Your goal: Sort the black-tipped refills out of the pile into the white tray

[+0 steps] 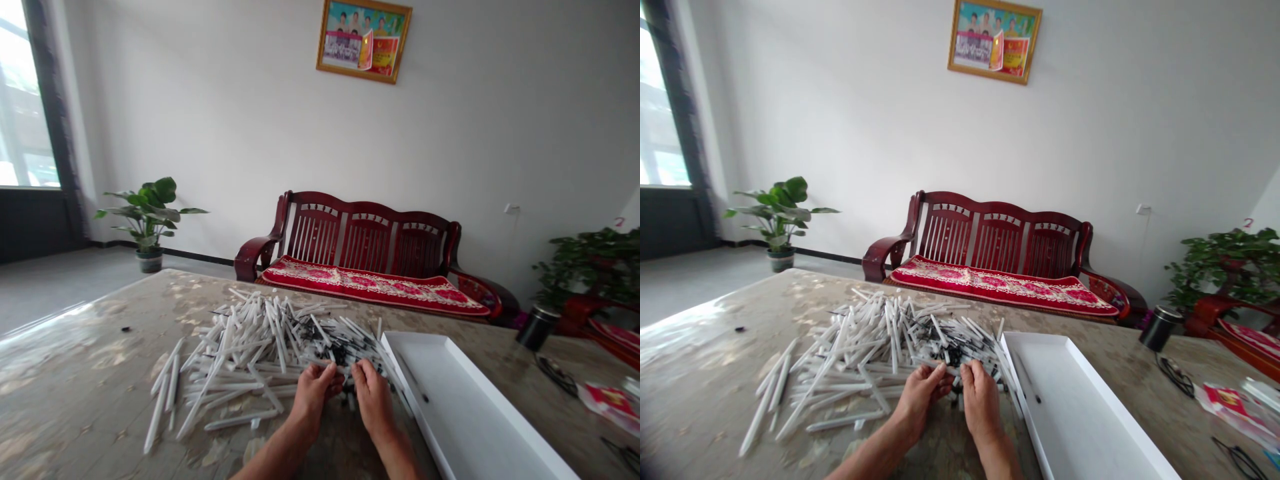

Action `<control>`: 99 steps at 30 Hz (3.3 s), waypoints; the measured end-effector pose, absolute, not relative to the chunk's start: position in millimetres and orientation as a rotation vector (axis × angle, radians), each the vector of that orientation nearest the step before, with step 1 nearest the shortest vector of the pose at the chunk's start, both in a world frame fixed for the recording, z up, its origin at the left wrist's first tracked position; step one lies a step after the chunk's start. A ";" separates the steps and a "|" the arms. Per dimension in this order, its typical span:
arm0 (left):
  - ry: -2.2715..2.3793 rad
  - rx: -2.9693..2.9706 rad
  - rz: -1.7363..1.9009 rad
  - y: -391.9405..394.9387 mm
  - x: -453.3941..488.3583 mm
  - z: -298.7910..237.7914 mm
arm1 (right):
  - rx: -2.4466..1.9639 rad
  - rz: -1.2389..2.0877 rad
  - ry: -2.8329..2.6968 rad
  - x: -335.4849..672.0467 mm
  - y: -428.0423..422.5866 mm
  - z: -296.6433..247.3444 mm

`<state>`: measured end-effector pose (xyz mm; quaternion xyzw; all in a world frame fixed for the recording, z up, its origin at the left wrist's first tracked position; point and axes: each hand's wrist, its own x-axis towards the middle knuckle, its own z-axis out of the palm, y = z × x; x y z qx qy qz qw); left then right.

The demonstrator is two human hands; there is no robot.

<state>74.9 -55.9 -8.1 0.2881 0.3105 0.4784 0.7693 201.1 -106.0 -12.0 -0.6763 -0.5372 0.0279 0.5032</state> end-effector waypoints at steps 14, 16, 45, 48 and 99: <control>0.647 0.696 1.053 -60.1 73.5 -4.5 | -1.616 0.134 -1.283 194.9 -108.6 -4.7; 0.625 0.737 1.071 -60.4 74.2 -3.8 | -1.575 0.211 -1.204 194.1 -106.2 -5.5; 0.371 0.558 0.365 -51.2 58.0 6.8 | -1.372 0.924 -0.796 195.6 -118.2 18.4; 0.325 0.520 0.239 -49.2 52.5 6.0 | -1.397 0.895 -0.837 192.7 -118.8 17.6; 0.684 0.488 1.155 -40.4 68.7 -5.7 | -1.589 -0.245 -1.295 235.7 -120.7 -5.4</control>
